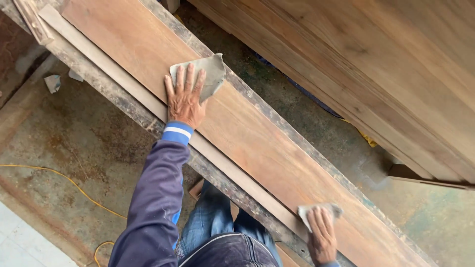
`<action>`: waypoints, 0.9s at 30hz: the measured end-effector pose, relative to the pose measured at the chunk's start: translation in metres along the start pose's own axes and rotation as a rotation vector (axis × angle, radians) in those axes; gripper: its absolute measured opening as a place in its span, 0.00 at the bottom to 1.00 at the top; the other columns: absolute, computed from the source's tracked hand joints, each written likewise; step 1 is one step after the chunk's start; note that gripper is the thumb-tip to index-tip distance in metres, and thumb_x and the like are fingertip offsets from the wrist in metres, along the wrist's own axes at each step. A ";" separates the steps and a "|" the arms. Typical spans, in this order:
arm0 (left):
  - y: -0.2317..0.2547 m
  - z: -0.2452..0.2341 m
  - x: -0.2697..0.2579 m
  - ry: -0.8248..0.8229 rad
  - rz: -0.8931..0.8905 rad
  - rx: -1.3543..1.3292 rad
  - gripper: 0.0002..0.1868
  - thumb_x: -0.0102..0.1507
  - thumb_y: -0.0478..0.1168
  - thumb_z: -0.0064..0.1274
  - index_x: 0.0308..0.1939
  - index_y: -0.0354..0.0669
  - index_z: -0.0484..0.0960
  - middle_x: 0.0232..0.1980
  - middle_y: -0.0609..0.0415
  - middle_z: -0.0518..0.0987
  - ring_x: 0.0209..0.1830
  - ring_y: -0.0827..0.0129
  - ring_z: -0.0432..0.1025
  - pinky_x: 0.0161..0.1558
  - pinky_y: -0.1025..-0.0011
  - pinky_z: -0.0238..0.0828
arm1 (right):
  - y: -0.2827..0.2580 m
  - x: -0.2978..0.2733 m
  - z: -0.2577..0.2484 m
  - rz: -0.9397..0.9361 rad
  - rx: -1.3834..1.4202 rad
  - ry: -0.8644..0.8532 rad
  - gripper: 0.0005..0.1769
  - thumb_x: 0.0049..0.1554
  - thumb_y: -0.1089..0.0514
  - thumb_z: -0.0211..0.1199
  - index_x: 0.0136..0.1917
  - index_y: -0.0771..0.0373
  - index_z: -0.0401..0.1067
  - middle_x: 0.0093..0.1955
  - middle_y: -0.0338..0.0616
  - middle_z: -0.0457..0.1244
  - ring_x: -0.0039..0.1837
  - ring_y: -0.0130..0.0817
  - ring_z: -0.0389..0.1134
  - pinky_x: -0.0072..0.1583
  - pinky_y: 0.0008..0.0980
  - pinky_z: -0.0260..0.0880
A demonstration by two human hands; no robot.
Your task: Sanding a long wooden plank using an orbital sander and manual sandpaper.
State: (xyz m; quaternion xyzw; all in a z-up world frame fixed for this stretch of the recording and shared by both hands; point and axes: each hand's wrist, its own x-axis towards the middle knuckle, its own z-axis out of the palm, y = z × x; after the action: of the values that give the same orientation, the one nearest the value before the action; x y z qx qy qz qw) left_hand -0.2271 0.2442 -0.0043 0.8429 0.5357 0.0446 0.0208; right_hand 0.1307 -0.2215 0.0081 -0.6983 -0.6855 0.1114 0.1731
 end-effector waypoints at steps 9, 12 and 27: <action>-0.019 -0.011 0.011 -0.065 0.079 0.001 0.57 0.58 0.52 0.64 0.84 0.57 0.43 0.86 0.45 0.42 0.85 0.44 0.40 0.78 0.36 0.31 | -0.162 0.334 0.074 -0.310 0.174 -0.091 0.38 0.54 0.68 0.57 0.78 0.60 0.60 0.82 0.49 0.51 0.85 0.48 0.47 0.84 0.52 0.44; -0.068 0.010 0.033 -0.010 0.155 -0.009 0.56 0.59 0.50 0.64 0.84 0.59 0.45 0.87 0.45 0.44 0.86 0.46 0.40 0.79 0.37 0.32 | -0.147 0.326 0.069 -0.312 0.077 -0.135 0.40 0.54 0.69 0.59 0.79 0.58 0.61 0.83 0.48 0.52 0.85 0.45 0.48 0.84 0.52 0.43; -0.068 -0.031 0.052 -0.022 0.016 -0.080 0.51 0.63 0.48 0.61 0.85 0.54 0.49 0.86 0.44 0.47 0.85 0.45 0.41 0.78 0.34 0.31 | -0.152 0.315 0.078 0.007 0.282 0.198 0.30 0.60 0.64 0.64 0.75 0.57 0.66 0.79 0.51 0.56 0.83 0.51 0.52 0.83 0.51 0.47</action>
State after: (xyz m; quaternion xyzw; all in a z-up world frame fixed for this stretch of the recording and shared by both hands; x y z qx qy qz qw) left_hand -0.2696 0.3199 0.0234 0.8463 0.5263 0.0567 0.0598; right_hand -0.0286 0.0995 0.0221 -0.6770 -0.6402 0.1378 0.3359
